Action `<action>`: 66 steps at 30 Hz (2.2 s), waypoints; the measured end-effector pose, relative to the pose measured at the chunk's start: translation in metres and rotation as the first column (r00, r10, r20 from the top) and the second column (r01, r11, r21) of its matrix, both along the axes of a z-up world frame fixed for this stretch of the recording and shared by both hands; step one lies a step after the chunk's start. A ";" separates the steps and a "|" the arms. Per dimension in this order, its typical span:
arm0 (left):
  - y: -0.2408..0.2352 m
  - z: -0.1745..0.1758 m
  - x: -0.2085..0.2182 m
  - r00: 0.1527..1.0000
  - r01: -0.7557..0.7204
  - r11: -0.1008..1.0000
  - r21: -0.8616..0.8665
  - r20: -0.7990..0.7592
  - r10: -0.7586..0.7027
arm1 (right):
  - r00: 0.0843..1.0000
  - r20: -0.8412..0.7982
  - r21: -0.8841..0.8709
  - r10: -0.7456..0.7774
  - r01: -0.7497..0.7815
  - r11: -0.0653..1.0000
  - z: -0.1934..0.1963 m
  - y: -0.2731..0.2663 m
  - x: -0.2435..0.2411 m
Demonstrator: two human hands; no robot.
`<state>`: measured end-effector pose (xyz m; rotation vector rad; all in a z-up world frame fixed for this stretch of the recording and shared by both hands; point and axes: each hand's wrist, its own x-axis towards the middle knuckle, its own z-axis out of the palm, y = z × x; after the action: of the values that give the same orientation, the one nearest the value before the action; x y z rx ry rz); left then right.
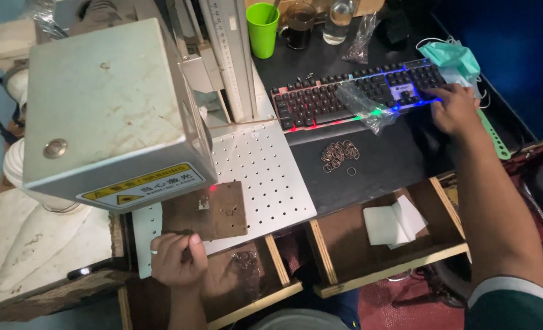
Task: A person is using a laser marking machine to engrave small metal rings, placing them one by one on a wooden jig and then collecting them in a plastic bag.
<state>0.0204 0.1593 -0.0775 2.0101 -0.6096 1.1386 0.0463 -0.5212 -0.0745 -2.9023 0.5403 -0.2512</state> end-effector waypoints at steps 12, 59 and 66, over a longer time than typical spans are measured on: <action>0.000 0.004 0.003 0.999 0.002 1.000 0.004 0.049 -0.002 | 0.960 -0.267 -0.039 -0.086 0.079 0.996 0.026 0.020 0.023; -0.011 0.022 0.007 0.967 -0.172 0.958 0.230 -0.147 0.209 | 0.871 0.409 0.058 -0.271 0.272 0.961 -0.044 0.100 -0.069; -0.011 0.022 0.007 0.966 -0.181 0.954 0.239 -0.140 0.219 | 0.867 0.414 0.052 -0.277 0.281 0.958 -0.049 0.097 -0.068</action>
<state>0.0272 0.1479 -0.0552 2.3784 -0.4737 1.0422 -0.0219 -0.4241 -0.1239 -2.6446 0.8734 -0.8941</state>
